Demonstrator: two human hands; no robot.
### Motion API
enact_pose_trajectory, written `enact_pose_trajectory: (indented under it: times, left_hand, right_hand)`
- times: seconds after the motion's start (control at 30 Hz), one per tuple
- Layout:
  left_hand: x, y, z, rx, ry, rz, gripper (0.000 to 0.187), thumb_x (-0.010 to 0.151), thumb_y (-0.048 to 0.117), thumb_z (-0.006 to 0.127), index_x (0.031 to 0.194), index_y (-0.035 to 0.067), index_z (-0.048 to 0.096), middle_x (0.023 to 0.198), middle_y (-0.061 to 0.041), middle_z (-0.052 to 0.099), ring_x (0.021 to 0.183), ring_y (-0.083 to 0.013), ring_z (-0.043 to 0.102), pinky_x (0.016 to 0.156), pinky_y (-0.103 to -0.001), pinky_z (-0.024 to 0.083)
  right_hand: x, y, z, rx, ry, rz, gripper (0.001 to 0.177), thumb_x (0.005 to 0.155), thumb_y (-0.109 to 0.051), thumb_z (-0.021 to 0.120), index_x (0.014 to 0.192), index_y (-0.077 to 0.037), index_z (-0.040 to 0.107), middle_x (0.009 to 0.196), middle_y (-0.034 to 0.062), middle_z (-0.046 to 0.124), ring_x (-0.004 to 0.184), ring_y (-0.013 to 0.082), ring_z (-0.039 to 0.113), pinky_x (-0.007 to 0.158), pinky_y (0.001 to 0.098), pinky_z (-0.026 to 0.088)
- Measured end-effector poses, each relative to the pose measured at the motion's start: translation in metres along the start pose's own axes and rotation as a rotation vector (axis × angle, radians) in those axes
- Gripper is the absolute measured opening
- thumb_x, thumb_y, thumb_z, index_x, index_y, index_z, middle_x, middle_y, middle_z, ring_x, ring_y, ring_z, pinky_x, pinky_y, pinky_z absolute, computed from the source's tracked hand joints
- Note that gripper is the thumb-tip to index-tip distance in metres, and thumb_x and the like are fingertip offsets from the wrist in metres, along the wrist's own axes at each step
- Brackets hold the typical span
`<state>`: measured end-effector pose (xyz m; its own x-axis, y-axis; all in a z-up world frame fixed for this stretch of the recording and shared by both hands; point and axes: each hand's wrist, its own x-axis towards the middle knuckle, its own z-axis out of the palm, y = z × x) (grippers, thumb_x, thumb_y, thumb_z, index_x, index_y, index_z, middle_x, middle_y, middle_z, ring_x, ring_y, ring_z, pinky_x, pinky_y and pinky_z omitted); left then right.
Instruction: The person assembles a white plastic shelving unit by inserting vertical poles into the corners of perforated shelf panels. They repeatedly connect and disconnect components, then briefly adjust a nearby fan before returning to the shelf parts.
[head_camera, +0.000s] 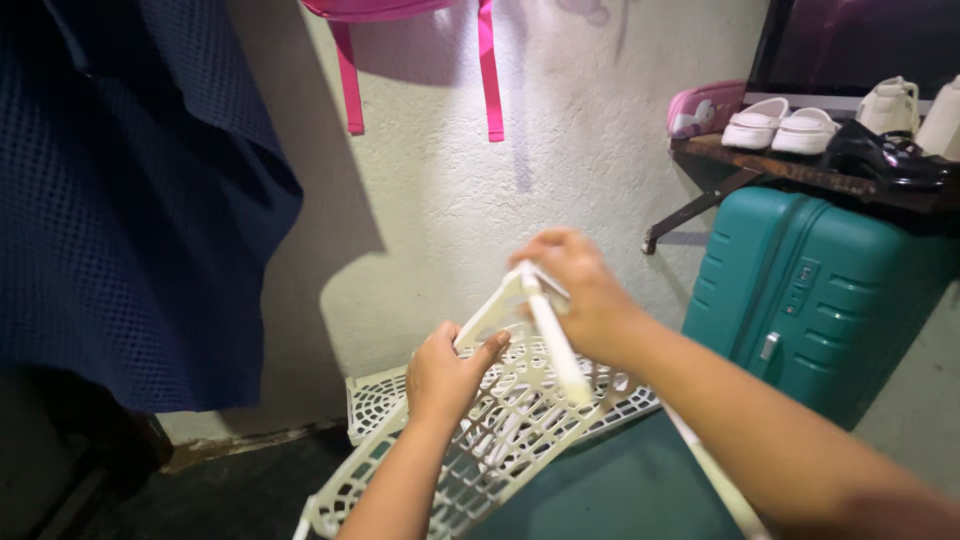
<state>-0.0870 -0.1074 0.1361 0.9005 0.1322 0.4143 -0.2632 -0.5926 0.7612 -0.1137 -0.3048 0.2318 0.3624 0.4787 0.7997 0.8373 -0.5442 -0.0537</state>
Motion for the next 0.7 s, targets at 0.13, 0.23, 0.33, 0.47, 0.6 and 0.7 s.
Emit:
enact_pose_trajectory:
  times: [0.13,0.23,0.33,0.47,0.6,0.7]
  left_hand:
    - [0.004,0.011,-0.029,0.041,0.114,0.124,0.061,0.075,0.062,0.078,0.077,0.004,0.059,0.075,-0.018,0.066,0.071,-0.0388,0.065,0.064,-0.048,0.049]
    - [-0.001,0.015,-0.034,0.102,0.174,0.216,0.052,0.08,0.053,0.075,0.076,0.005,0.056,0.075,-0.015,0.066,0.068,-0.0385,0.063,0.061,-0.05,0.047]
    - [-0.013,0.017,-0.032,0.115,0.157,0.256,0.047,0.084,0.049,0.075,0.075,0.007,0.057,0.074,-0.013,0.065,0.069,-0.0378,0.062,0.061,-0.05,0.046]
    - [-0.027,0.009,-0.032,0.145,0.293,0.363,0.045,0.083,0.044,0.076,0.073,0.006,0.055,0.073,-0.013,0.062,0.073,-0.0368,0.06,0.062,-0.049,0.045]
    - [-0.029,-0.014,-0.028,0.155,0.417,0.472,0.035,0.082,0.037,0.075,0.078,0.007,0.056,0.076,-0.012,0.062,0.076,-0.0372,0.06,0.066,-0.051,0.044]
    - [-0.024,-0.04,-0.032,0.141,0.34,0.46,0.028,0.088,0.033,0.072,0.087,0.008,0.059,0.083,-0.012,0.064,0.08,-0.0388,0.06,0.068,-0.052,0.045]
  right_hand:
    - [-0.004,0.03,-0.016,0.695,-0.129,0.733,0.047,0.089,-0.016,0.058,0.136,-0.013,0.057,0.12,0.0059,0.065,0.107,0.0154,0.064,0.092,0.0335,0.054]
    - [-0.005,0.048,-0.025,0.822,-0.211,0.809,0.045,0.104,-0.026,0.05,0.133,0.004,0.065,0.111,0.0074,0.073,0.101,0.0167,0.066,0.089,0.0302,0.056]
    - [-0.012,0.047,-0.015,0.703,-0.209,0.934,0.043,0.102,-0.028,0.051,0.137,-0.004,0.061,0.101,0.0039,0.068,0.077,0.0129,0.06,0.063,0.0274,0.056]
    - [-0.02,0.025,-0.008,1.015,-0.288,1.162,0.046,0.106,-0.039,0.042,0.123,0.003,0.049,0.077,0.0135,0.054,0.046,0.0201,0.053,0.039,0.0319,0.047]
    - [-0.031,0.004,0.008,1.502,-0.451,1.184,0.043,0.101,-0.044,0.037,0.12,-0.009,0.053,0.072,0.0048,0.053,0.04,0.0114,0.041,0.032,0.0243,0.034]
    - [-0.037,0.007,0.039,1.421,-0.446,1.13,0.028,0.104,-0.04,0.044,0.11,-0.014,0.052,0.062,-0.0039,0.042,0.037,0.0037,0.03,0.028,0.0192,0.024]
